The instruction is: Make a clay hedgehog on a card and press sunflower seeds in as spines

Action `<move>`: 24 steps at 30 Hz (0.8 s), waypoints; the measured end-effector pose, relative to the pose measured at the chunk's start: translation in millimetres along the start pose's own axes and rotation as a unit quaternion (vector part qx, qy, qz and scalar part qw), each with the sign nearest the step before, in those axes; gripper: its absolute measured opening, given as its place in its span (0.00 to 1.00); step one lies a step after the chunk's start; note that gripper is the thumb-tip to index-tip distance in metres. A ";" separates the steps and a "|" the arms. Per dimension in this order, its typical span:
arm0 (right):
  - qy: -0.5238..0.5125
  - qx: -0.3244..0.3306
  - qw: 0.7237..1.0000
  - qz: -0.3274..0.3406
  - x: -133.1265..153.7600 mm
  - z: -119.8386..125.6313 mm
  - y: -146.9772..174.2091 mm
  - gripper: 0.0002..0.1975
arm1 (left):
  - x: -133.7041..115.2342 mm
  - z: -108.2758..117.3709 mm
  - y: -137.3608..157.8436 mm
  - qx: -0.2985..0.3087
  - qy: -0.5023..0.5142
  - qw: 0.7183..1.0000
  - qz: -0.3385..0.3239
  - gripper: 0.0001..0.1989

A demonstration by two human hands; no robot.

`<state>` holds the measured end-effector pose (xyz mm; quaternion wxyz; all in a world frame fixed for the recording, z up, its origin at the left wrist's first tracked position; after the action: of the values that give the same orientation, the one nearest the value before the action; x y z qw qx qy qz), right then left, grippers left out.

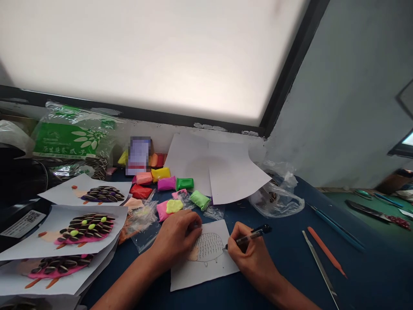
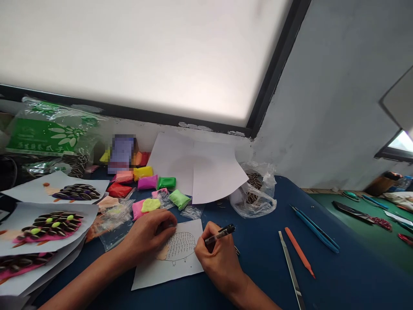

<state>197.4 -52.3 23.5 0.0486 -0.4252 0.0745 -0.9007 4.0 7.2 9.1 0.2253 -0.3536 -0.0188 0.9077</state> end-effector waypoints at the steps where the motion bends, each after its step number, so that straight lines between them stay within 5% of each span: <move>1: -0.002 -0.003 1.000 0.002 -0.4 -0.2 0.3 0.09 | 0.0 -0.1 0.0 -0.001 -0.001 1.000 0.001 0.04; 14: -0.055 -0.019 0.998 0.021 5.9 -0.8 4.1 0.10 | 2.6 -3.1 -0.3 -0.008 -0.001 1.000 -0.004 0.04; 24: -0.032 0.045 0.996 0.067 13.7 -24.0 22.0 0.10 | 6.3 -6.1 -1.3 -0.018 0.014 1.000 -0.018 0.04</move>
<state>170.7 -73.8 14.9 0.1306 -0.4451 0.0606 -0.8838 4.4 10.2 0.8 0.2354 -0.3699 -0.0388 0.8979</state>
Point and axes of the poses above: each hand's wrist, its own y-axis away from the middle knuckle, its own z-axis out of the back of the hand, x = y × z, the point moved 1 cm from there along -y, towards the middle knuckle, and after that the axes turned 2 degrees about -x, right-handed, at the moved point
